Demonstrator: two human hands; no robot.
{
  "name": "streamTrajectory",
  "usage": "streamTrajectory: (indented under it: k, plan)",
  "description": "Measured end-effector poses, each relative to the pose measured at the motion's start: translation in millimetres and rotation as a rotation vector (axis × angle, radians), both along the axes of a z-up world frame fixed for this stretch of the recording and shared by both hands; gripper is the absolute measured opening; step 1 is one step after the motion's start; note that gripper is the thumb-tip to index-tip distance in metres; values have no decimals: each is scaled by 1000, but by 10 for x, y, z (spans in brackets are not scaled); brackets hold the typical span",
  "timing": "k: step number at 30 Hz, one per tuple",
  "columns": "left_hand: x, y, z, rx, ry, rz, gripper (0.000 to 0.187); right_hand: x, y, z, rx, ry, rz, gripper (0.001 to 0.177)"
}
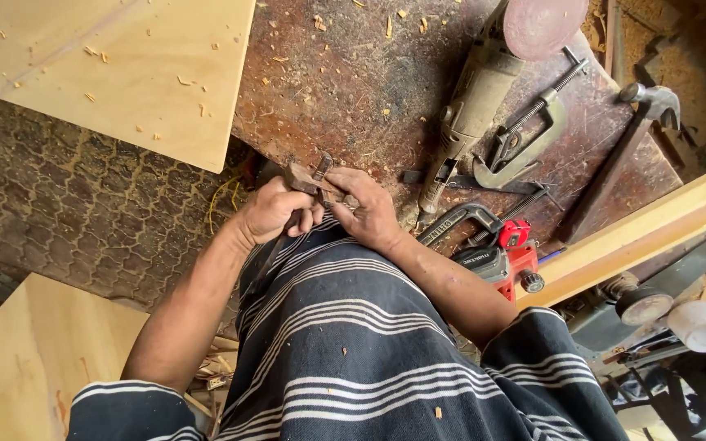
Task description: Measuring, marking, and assembling wooden boards in a workshop.
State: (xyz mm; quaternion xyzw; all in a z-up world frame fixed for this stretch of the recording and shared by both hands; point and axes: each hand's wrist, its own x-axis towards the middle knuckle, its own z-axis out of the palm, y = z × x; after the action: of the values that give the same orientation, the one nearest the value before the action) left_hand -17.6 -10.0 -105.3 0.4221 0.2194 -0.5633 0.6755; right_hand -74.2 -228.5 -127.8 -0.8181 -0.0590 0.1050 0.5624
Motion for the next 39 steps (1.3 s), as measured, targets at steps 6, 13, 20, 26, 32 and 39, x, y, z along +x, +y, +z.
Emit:
streamTrajectory:
  k: [6,13,20,26,32,39]
  plan:
    - [-27,-35,110,25,-30,-18,22,-21,3,48,-50,-90,-18,45]
    - [24,-80,157,88,-109,-154,30,-31,-31,73,-73,-132,-34,41]
    - [18,-132,202,162,-213,-177,27,-13,-52,64,-40,-110,-39,45]
    - [-62,-170,153,158,-150,-146,37,18,-77,91,-113,-221,0,44]
    - [-60,-204,207,238,-207,-152,34,34,-87,-8,-41,-126,-11,43]
    - [-61,-240,186,223,-146,-55,36,107,-107,148,-176,-308,26,48]
